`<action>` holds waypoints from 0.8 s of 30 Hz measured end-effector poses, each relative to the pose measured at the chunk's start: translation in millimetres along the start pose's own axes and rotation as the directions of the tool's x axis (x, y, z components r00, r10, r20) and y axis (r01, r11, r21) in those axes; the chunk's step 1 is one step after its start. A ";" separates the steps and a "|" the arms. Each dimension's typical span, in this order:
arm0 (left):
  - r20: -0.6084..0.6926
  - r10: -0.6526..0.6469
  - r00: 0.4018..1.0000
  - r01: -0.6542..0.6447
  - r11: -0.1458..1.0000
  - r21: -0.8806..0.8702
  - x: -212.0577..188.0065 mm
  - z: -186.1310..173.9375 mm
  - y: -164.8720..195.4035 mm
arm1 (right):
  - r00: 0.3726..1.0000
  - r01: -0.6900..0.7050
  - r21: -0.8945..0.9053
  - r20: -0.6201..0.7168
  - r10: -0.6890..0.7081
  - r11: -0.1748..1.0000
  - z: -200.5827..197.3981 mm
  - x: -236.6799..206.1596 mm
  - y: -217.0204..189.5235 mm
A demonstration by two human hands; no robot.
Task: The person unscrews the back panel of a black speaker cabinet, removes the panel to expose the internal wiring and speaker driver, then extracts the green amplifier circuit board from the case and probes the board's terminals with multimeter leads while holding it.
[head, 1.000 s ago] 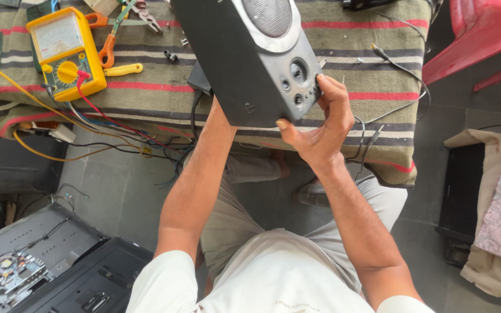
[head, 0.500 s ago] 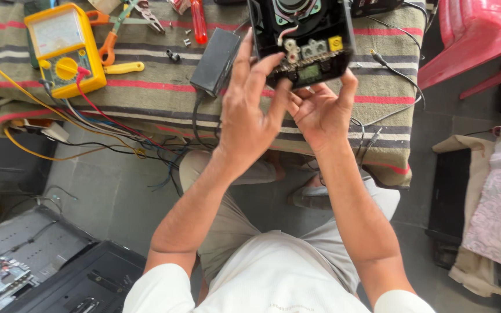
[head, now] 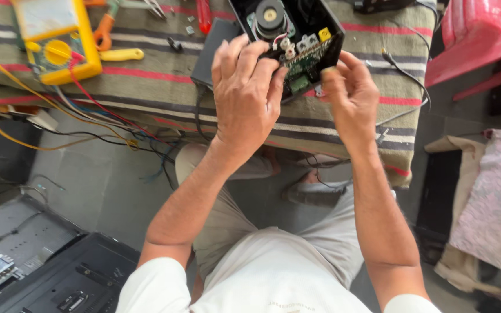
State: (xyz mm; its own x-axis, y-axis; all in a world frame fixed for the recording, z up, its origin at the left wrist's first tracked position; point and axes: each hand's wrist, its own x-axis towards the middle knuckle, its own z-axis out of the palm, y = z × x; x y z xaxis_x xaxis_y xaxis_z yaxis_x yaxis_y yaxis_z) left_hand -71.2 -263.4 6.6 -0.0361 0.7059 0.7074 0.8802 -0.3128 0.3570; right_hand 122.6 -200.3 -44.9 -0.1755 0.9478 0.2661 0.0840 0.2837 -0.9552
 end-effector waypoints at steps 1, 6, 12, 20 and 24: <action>0.014 0.020 1.000 -0.020 1.000 -0.002 0.7 0.5 0.4 | 0.996 0.085 -0.073 0.029 -0.083 0.994 -0.2 -3.6 3.3; 0.090 0.106 0.990 -0.105 0.994 -0.020 16.5 1.8 -5.3 | 0.997 -0.012 -0.004 -0.080 0.011 1.000 9.4 -1.2 20.7; 0.267 0.162 0.950 -0.131 0.983 -0.130 51.6 -9.5 -19.3 | 0.992 0.028 -0.203 -0.119 -0.053 0.979 13.0 1.3 27.0; 0.471 0.419 0.776 -0.298 0.902 -0.312 110.0 38.9 -33.4 | 0.972 0.180 -0.282 -0.094 -0.214 0.942 19.5 -6.3 19.4; 0.658 0.331 0.676 -0.228 0.943 -0.241 115.0 67.3 -32.6 | 0.980 0.153 -0.262 -0.080 -0.180 0.953 22.0 -7.9 17.4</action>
State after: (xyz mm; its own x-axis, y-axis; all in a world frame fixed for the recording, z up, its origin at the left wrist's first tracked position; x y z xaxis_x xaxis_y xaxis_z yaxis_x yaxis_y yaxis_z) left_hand -72.2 -129.3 35.2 0.5785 0.7919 0.1956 0.7244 -0.6090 0.3229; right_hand 103.9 -206.1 -66.5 -0.1083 0.8898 0.4432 0.3102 0.4538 -0.8354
